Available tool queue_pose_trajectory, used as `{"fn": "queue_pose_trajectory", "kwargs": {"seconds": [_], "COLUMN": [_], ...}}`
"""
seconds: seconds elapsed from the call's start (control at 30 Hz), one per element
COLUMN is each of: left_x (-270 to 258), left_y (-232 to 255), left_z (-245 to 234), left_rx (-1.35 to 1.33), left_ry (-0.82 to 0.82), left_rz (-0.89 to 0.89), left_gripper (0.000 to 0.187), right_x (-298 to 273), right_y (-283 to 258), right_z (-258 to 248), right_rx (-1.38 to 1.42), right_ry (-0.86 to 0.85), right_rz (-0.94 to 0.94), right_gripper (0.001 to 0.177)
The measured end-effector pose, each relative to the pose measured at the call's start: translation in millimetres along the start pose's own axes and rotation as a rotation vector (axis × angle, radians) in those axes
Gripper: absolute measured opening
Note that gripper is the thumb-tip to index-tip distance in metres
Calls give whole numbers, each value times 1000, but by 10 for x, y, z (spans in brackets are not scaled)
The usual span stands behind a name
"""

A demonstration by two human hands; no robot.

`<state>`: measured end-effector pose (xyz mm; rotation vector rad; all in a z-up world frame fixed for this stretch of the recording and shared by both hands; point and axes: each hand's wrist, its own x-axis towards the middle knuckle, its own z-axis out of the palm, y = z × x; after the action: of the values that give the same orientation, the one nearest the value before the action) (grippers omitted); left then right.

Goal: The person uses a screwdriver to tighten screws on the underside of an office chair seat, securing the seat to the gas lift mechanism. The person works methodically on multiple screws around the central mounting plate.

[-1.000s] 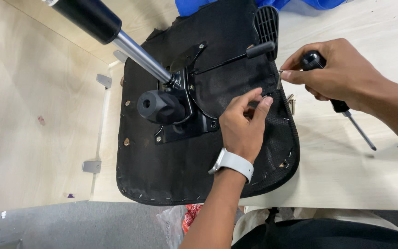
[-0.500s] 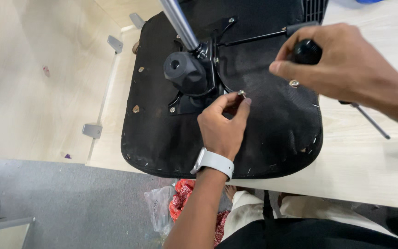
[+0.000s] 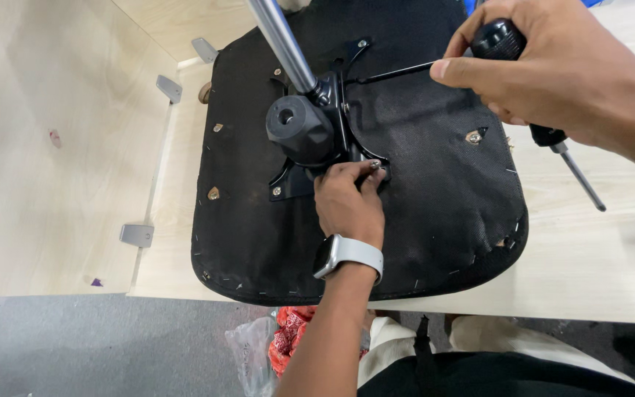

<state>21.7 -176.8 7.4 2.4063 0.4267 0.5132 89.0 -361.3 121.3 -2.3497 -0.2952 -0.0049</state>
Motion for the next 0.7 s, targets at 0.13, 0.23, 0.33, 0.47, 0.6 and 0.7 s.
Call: {"fn": "queue_pose_trajectory", "kwargs": {"seconds": [0.13,0.23,0.33,0.47,0.6,0.7], "left_x": [-14,-29,-67,-83,-76,-79], "left_y": [-21,-57,-88,-127,-166,-168], "left_z": [38,32,18,34,60,69], "left_rx": [25,27,31,20,13,22], "left_ry": [-31,-9,5,49,63,74], "left_rz": [8,88,179,259,268,275], "left_gripper": [11,14,17,20,18,18], "right_x": [82,181,300,353,247,199], "right_y": [68,195,285,179,-60,-223], "right_z": [52,84,37,29,4,-2], "right_rx": [3,299,571,461,-19,-159], "right_ry": [-29,-59,-170,-209,-113,-69], "right_rz": [36,-25,-207,-392,-398,-403], "right_gripper": [21,19,19,22,30,37]}}
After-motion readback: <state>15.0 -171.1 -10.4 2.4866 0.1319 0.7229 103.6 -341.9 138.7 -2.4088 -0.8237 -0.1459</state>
